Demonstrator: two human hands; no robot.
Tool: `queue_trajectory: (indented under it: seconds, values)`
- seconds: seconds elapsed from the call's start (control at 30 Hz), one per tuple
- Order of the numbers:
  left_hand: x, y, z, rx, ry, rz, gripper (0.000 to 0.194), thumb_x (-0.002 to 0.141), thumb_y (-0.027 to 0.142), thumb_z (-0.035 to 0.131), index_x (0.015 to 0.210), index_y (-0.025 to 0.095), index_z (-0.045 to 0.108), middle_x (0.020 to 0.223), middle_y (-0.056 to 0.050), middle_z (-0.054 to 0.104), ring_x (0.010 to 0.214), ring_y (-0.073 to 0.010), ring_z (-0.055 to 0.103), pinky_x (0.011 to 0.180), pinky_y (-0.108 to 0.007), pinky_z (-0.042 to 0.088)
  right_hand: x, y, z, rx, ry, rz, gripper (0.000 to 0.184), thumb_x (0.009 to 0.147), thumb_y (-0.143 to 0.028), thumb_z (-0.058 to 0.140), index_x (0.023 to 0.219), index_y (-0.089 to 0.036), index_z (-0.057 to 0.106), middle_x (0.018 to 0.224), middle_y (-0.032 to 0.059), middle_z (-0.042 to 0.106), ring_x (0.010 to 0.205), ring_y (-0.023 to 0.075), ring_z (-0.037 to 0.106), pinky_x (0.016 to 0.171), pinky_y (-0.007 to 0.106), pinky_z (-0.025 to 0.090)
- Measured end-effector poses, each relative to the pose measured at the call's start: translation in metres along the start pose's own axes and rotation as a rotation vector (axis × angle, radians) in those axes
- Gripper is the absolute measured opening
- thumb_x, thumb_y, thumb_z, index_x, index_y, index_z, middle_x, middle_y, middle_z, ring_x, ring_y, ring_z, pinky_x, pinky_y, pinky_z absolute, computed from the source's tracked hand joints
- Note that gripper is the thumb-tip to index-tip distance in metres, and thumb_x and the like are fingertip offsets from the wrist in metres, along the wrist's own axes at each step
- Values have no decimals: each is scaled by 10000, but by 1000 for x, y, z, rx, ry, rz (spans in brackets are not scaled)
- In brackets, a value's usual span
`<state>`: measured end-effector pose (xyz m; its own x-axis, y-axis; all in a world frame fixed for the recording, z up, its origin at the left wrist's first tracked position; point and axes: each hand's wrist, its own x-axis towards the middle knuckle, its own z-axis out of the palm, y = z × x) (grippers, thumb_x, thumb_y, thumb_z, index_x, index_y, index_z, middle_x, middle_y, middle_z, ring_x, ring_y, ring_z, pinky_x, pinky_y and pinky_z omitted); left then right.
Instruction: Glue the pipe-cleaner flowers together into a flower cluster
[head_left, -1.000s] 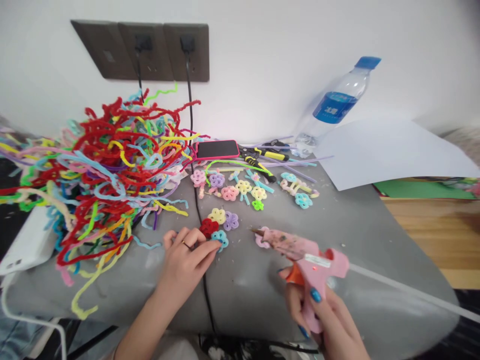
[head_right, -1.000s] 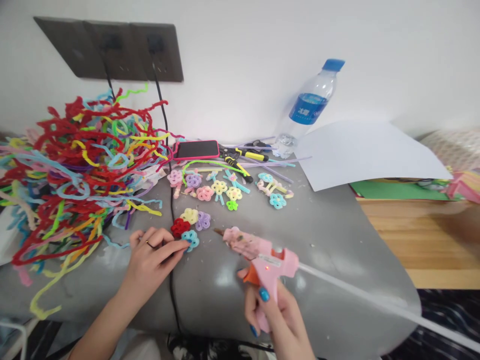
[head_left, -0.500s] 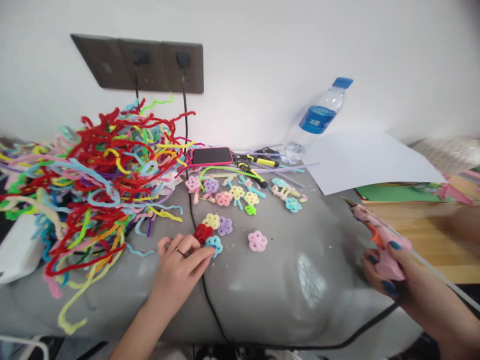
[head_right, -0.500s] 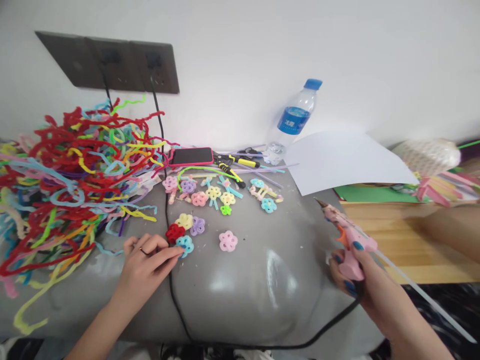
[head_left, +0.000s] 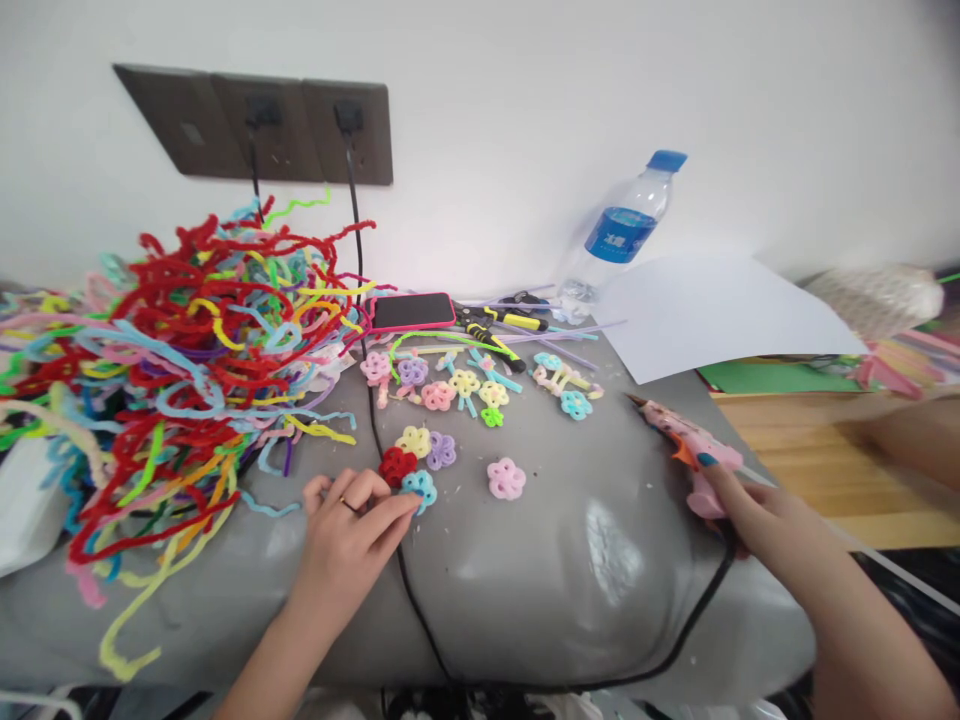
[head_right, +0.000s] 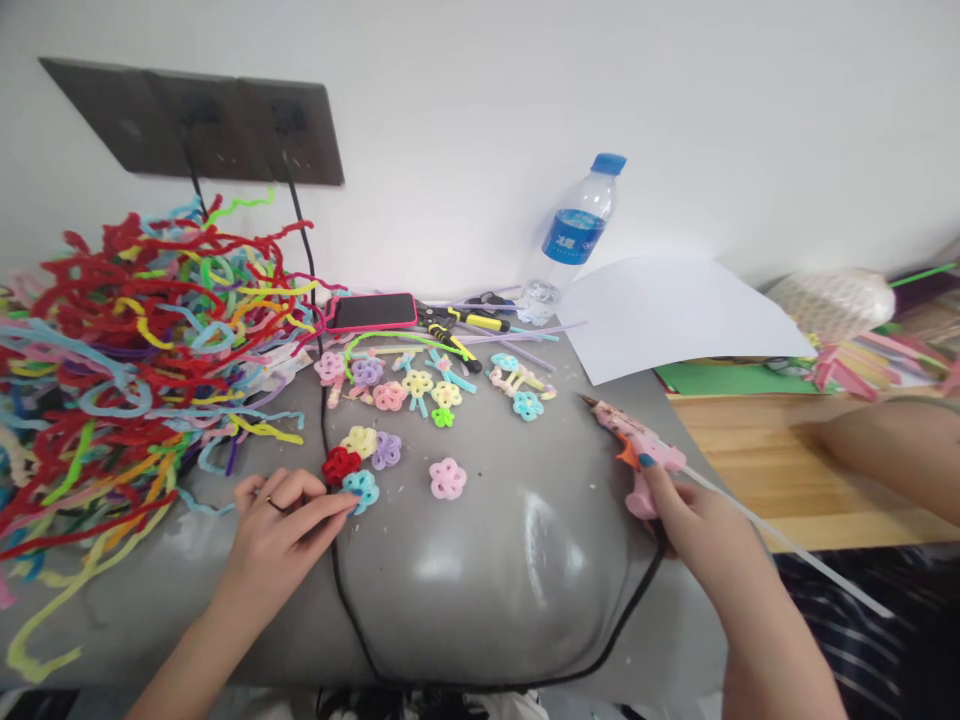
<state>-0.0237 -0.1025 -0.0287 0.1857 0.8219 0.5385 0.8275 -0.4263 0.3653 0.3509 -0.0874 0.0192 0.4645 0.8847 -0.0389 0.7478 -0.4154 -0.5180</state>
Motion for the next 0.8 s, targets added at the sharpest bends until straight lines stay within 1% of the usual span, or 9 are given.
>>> queue_trajectory:
  seconds: [0.03,0.1,0.23,0.3,0.33,0.47,0.53,0.63,0.8]
  values:
    - [0,0,0,-1,4,-1,204,953,179,597,846,283,736,666,33,600,635,-133,483,753,-366,246,14,6,4,-46,-89,63,488,871,-483,592,453,-233,612,357,47,499,386,207,507,517,356,377]
    - [0,0,0,-3,7,-4,198,951,177,601,845,282,731,667,34,602,638,-134,486,755,-369,244,34,17,6,-74,-114,86,367,806,-477,667,525,-241,674,428,71,579,428,240,554,527,373,390]
    - [-1,0,1,-5,-3,-6,201,957,175,592,848,280,725,671,34,603,643,-135,491,754,-371,241,31,18,-5,-82,51,70,254,757,-441,704,599,-251,646,582,108,674,503,251,585,520,363,380]
    - [-1,0,1,-1,-4,-4,199,955,174,597,848,282,726,672,34,603,646,-135,494,758,-372,242,15,4,0,20,64,-26,206,761,-434,701,690,-248,648,639,98,690,558,247,612,538,347,405]
    - [0,0,1,0,-4,-4,197,953,174,600,847,282,727,672,34,603,647,-135,496,759,-372,242,6,-5,6,128,-18,-124,198,773,-437,696,772,-243,661,694,93,703,606,245,639,559,335,434]
    - [-1,1,1,0,-12,-15,191,947,171,606,853,279,732,680,31,611,654,-135,502,764,-374,246,-26,-49,51,316,-185,-515,197,889,-376,611,998,-227,678,749,48,663,593,190,581,541,296,442]
    - [-1,1,1,3,-15,-28,189,943,172,611,851,281,736,680,30,613,659,-136,504,765,-375,247,-36,-66,70,292,-252,-662,215,903,-308,614,1097,-236,671,898,68,674,707,202,607,632,313,488]
    - [-1,1,1,-6,-12,-35,190,939,176,619,840,286,739,672,32,609,655,-133,504,757,-370,248,-44,-80,85,237,-252,-768,267,904,-253,619,1170,-248,644,1037,88,658,862,233,628,743,345,515]
    - [0,1,1,2,-9,-38,209,943,175,605,823,281,739,664,31,600,647,-125,499,747,-361,253,-43,-84,89,233,-296,-816,202,916,-173,561,1081,-255,642,1017,78,653,921,245,625,792,365,523]
